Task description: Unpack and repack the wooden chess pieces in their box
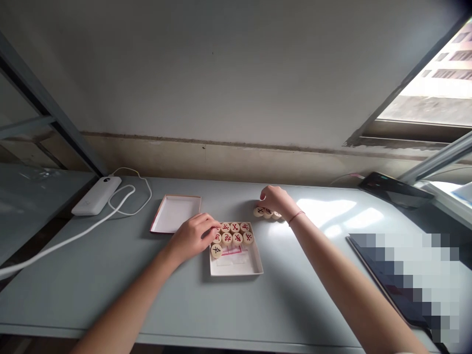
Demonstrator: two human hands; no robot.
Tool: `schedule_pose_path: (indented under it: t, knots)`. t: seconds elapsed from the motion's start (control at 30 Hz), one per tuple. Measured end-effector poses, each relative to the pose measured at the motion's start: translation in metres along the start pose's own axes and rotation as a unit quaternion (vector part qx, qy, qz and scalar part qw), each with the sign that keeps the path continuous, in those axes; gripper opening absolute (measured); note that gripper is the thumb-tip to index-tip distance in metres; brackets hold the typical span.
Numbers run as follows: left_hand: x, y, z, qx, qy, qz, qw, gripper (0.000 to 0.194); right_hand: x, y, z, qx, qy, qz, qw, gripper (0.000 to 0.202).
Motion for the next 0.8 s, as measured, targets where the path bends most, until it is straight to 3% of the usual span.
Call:
schedule_pose_path:
  t: [0.1,0.2,0.27,0.33,0.47,0.6,0.7,0.8]
  knots:
    - [0.000,0.000,-0.001,0.005,-0.008,0.000,1.000,0.021,-0.010,0.002,0.000,-0.014,-0.049,-0.024,0.998,0.025]
    - [-0.002,0.000,-0.004,0.017,-0.017,-0.010,1.000,0.020,-0.021,0.017,0.008,-0.056,-0.218,-0.041,0.974,0.031]
    - [-0.004,0.001,-0.008,0.025,-0.020,-0.023,0.999,0.018,-0.019,0.036,0.020,-0.088,-0.354,-0.002,0.931,0.038]
    - [-0.005,0.002,-0.015,0.029,-0.017,-0.038,0.999,0.022,-0.006,0.060,0.037,-0.111,-0.455,0.080,0.880,0.045]
    - [-0.004,0.006,-0.027,0.011,0.025,-0.058,0.998,0.042,0.022,0.103,0.069,-0.131,-0.530,0.169,0.820,0.040]
    - [-0.001,0.007,-0.031,-0.016,0.068,-0.089,0.994,0.025,0.033,0.118,0.078,-0.135,-0.577,0.140,0.793,0.034]
    - [0.000,0.006,-0.030,-0.027,0.081,-0.094,0.992,0.021,0.034,0.117,0.071,-0.136,-0.589,0.113,0.789,0.033]
    - [-0.001,0.005,-0.032,-0.005,0.072,-0.064,0.995,0.022,0.033,0.113,0.054,-0.114,-0.602,0.085,0.786,0.037]
Point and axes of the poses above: each hand's wrist, its own y-axis away from the middle knuckle, its own x-axis out of the palm, z = x × y, the point moved 6 cm from there along -y, towards the middle knuckle, and after that the axes turned 15 degrees about -y, right-handed, at the moved point
